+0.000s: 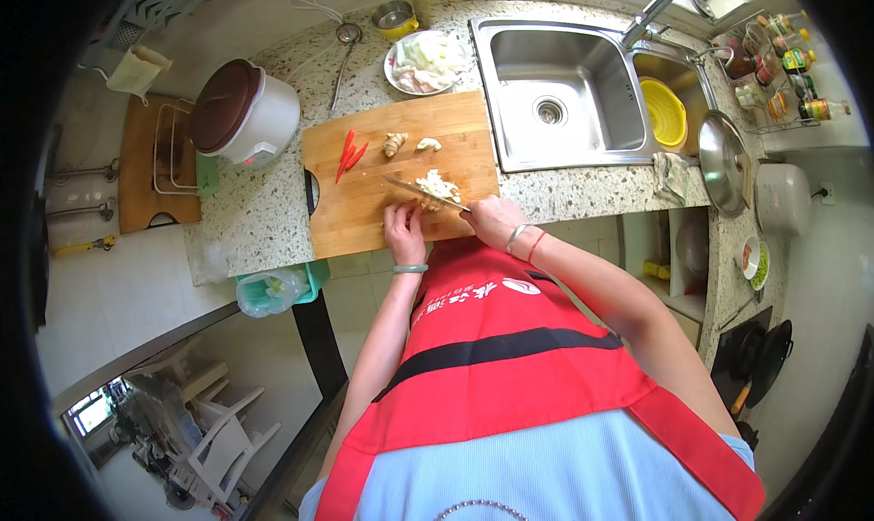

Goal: The person uses a cleaver to slice garlic cloves and ginger root into thin pieces on a wooden cutting board. The person also slices red chili peppers. The chopped ingredients are gathered into a pile on the board.

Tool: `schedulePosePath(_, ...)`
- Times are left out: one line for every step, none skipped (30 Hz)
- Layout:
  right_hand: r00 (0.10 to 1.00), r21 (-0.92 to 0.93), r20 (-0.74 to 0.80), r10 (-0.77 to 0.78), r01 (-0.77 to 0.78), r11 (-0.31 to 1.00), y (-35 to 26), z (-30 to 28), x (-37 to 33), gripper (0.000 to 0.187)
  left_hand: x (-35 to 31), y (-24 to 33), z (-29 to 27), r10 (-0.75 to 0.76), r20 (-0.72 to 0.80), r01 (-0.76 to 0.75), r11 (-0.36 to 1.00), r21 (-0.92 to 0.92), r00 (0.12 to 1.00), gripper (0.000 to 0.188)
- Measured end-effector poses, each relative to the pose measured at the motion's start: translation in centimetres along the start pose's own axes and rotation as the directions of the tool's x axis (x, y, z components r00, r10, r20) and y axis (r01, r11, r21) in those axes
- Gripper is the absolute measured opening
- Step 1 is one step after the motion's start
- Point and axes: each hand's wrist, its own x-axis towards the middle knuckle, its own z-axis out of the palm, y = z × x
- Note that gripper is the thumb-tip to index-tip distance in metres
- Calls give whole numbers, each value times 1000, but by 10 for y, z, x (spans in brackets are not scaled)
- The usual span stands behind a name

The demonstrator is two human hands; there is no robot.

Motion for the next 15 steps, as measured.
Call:
schedulePosePath(1000,4,7,8,-8,1000,-1,-2,-2,35,0,0,-2,-48,10,48,998,-39,999,8)
schedulePosePath(1000,8,14,17,-17,1000,-2,-4,-3,36,0,0,-4,-96,22,97,992,-78,995,8)
schedulePosePath(999,16,22,29,-29,999,-2,-4,-5,37,-3,-1,-5,-144,41,148,983,-112,989,8)
schedulePosePath(997,-2,50,51,-51,999,-3,-3,-6,37,-3,-2,-4,-119,43,123,983,-138,992,10)
schedulePosePath(995,1,66,69,-69,998,-4,-2,-8,37,-3,-3,-2,-78,43,82,992,-97,996,10)
schedulePosePath(994,4,78,83,-83,997,-6,-1,-8,37,-3,-6,0,-33,41,35,998,-55,999,11)
schedulePosePath(991,7,89,96,-97,995,-8,0,-8,36,-3,-9,2,12,41,-12,1000,-14,999,12)
schedulePosePath(989,23,94,110,-112,993,-9,3,-9,36,-5,-11,3,-63,63,65,997,-35,996,13)
schedulePosePath(987,39,95,127,-131,991,-9,6,-8,36,-3,-10,3,-39,66,41,999,-28,997,14)
schedulePosePath(985,55,96,143,-149,987,-10,8,-9,36,-1,-10,2,-16,70,18,1000,-20,997,14)
schedulePosePath(984,34,98,152,-155,987,-11,9,-10,36,0,-9,2,7,73,-6,1000,-13,997,14)
schedulePosePath(983,15,97,155,-157,988,-15,9,-10,36,0,-10,1,0,81,0,1000,0,997,15)
schedulePosePath(983,-5,98,157,-158,987,-18,10,-10,36,-1,-11,1,-7,87,6,1000,12,996,15)
schedulePosePath(985,-4,78,154,-154,988,-18,15,-9,35,-1,-12,0,-14,94,12,1000,25,995,15)
schedulePosePath(987,-5,59,150,-150,989,-20,21,-8,35,0,-11,-1,9,99,-13,999,39,995,14)
